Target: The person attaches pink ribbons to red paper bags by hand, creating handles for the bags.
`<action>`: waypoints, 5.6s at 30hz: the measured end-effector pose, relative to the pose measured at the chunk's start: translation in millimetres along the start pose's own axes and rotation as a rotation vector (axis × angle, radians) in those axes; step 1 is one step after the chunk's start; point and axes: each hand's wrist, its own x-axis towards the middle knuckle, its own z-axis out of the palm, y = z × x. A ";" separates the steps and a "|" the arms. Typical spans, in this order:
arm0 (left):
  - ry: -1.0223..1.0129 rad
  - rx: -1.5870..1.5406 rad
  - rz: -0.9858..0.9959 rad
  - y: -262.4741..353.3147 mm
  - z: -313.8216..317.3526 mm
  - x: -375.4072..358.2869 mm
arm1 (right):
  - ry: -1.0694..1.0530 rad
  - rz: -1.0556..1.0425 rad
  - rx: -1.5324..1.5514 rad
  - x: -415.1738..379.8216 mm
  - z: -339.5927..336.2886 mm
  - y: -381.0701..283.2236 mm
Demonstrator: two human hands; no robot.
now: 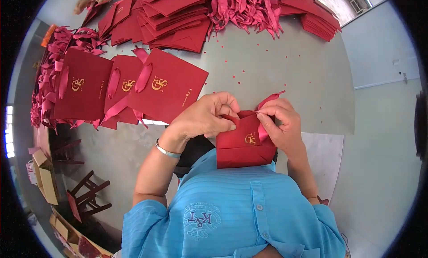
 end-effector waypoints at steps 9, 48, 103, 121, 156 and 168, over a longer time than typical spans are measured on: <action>0.059 0.101 0.020 -0.1 2.6 -2.8 | -0.001 0.008 -0.008 1.8 0.1 -3.2; 0.178 0.314 0.114 -7.4 2.4 -15.9 | -0.114 -0.245 -0.219 24.3 22.0 -46.3; 0.339 0.506 0.150 0.9 37.2 -15.0 | -0.780 0.420 0.344 83.0 -9.4 -6.4; 0.385 0.456 0.210 -7.8 44.0 -13.4 | -1.099 0.607 0.656 94.2 6.5 2.9; 0.478 0.559 0.211 -17.7 35.0 -3.5 | -0.163 0.689 0.192 -1.5 -50.0 21.4; 0.512 0.787 0.322 -28.2 37.0 6.2 | -0.140 0.299 -0.102 13.6 -21.8 8.8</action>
